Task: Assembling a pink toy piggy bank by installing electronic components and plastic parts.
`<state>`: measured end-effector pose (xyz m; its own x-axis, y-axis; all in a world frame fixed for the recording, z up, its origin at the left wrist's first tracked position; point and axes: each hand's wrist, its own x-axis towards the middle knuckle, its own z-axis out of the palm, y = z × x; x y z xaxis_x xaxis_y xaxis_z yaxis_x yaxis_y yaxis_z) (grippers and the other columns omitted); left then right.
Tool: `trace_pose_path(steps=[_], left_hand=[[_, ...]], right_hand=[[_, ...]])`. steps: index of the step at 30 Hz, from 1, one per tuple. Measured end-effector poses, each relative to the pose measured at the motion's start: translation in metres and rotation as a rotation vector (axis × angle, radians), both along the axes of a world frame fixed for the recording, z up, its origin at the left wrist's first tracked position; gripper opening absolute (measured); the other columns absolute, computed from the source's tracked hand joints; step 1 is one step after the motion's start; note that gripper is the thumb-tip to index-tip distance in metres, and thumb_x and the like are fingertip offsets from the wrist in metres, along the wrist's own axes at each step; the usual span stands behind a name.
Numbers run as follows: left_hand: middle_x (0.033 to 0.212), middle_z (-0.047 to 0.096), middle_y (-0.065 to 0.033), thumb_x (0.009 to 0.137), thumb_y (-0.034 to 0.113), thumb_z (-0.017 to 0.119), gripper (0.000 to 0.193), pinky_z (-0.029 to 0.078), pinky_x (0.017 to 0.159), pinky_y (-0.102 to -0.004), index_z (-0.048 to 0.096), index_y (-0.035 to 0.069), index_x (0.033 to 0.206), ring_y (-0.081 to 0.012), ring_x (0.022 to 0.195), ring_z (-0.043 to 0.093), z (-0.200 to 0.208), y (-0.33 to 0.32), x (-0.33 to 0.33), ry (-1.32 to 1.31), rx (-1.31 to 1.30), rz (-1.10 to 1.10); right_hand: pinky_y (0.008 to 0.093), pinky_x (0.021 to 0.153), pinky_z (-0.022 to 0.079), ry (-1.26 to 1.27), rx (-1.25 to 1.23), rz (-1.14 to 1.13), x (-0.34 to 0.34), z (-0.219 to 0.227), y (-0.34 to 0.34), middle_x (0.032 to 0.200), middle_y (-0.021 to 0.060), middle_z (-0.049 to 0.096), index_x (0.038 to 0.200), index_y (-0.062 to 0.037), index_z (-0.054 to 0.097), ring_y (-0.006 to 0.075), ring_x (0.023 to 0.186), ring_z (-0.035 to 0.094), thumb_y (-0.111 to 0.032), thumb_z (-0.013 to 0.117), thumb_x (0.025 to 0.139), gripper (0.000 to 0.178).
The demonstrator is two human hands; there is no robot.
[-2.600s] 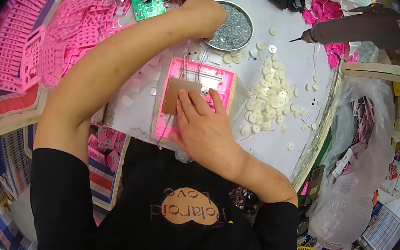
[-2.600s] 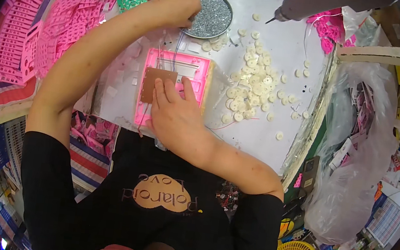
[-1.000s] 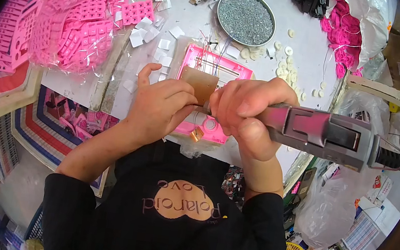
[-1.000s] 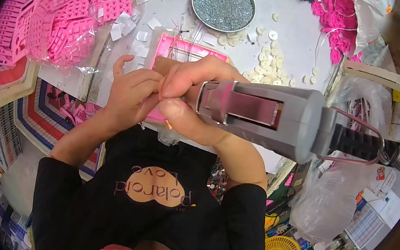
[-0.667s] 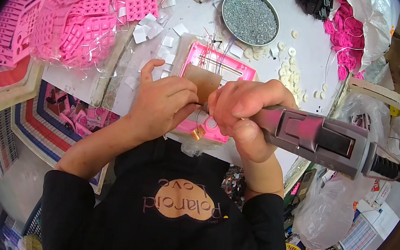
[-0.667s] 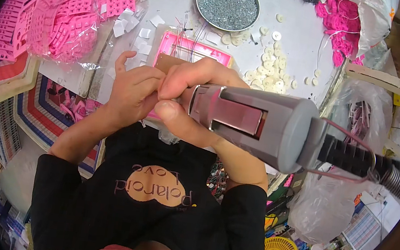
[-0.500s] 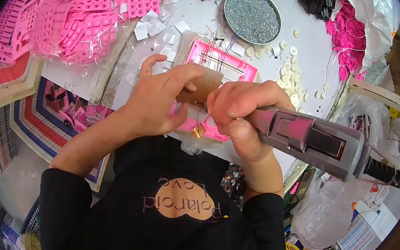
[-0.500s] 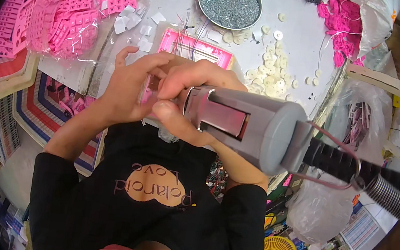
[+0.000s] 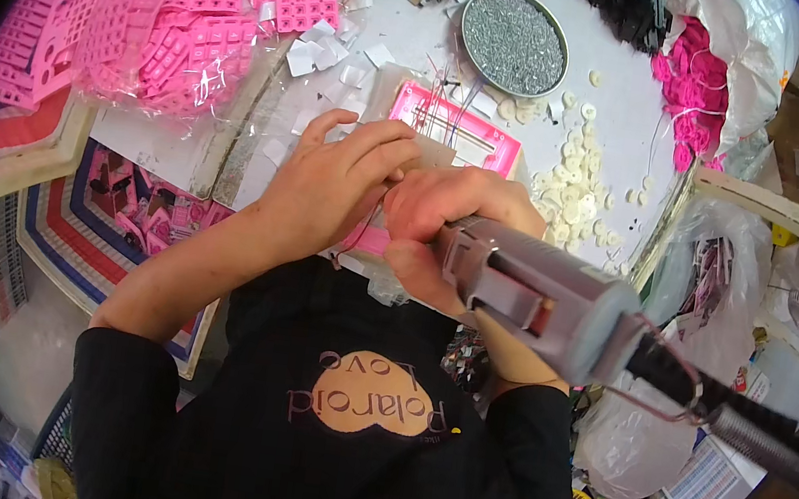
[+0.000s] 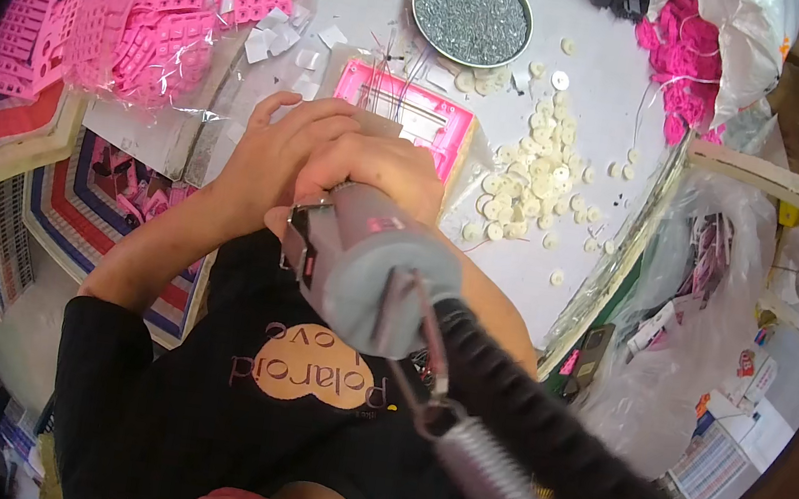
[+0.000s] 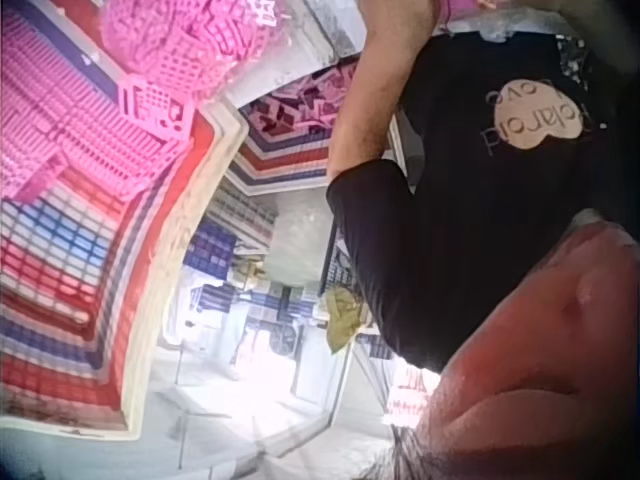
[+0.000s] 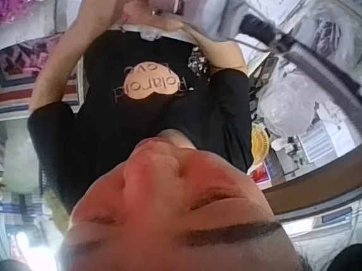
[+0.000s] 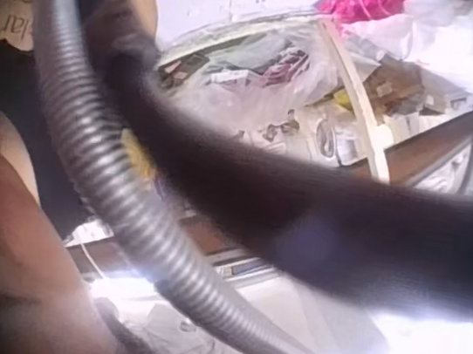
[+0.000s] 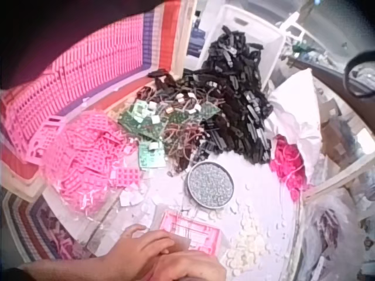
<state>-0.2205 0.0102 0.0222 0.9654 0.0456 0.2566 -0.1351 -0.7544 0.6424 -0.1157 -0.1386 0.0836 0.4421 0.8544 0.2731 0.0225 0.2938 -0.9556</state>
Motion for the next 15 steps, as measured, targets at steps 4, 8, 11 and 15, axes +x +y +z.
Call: trace_pose_path(steps=[4, 8, 11, 15], left_hand=[[0.126, 0.058, -0.0082, 0.085, 0.01, 0.062, 0.037, 0.036, 0.104, -0.0474, 0.058, 0.009, 0.122, -0.0251, 0.112, 0.059, 0.001, 0.001, 0.003, -0.061, 0.024, -0.003], [0.121, 0.06, -0.0143, 0.08, 0.022, 0.067, 0.041, 0.04, 0.099, -0.0486, 0.06, 0.006, 0.117, -0.0317, 0.113, 0.057, 0.014, 0.012, 0.025, 0.058, 0.039, -0.176], [0.104, 0.067, -0.0149, 0.081, 0.019, 0.067, 0.029, 0.048, 0.084, -0.0466, 0.065, 0.007, 0.107, -0.033, 0.099, 0.064, 0.05, 0.029, 0.08, 0.219, 0.029, -0.285], [0.085, 0.069, -0.0121, 0.079, 0.019, 0.066, 0.013, 0.048, 0.077, -0.047, 0.071, 0.008, 0.085, -0.0334, 0.087, 0.066, 0.034, 0.011, 0.201, 0.072, 0.513, -0.066]], right_hand=[[0.0358, 0.066, 0.049, -0.027, 0.017, 0.115, 0.01, -0.003, 0.005, 0.07, 0.0081, 0.057, 0.089, -0.002, 0.054, 0.0197, 0.064, 0.055, 0.004, 0.075, 0.079, 0.023], [0.0341, 0.061, 0.048, 0.04, 0.05, 0.096, 0.032, -0.01, -0.008, 0.068, 0.0056, 0.056, 0.091, -0.0025, 0.054, 0.018, 0.062, 0.055, -0.014, 0.076, 0.085, 0.025], [0.0325, 0.057, 0.044, 0.136, 0.259, -0.052, 0.044, -0.004, -0.018, 0.066, 0.0022, 0.054, 0.097, -0.005, 0.053, 0.0154, 0.059, 0.051, -0.029, 0.073, 0.089, 0.032], [0.0304, 0.057, 0.039, 0.055, 0.235, -0.205, 0.07, 0.026, -0.034, 0.067, -0.0024, 0.046, 0.108, -0.0087, 0.052, 0.0111, 0.054, 0.042, -0.036, 0.066, 0.093, 0.034]])
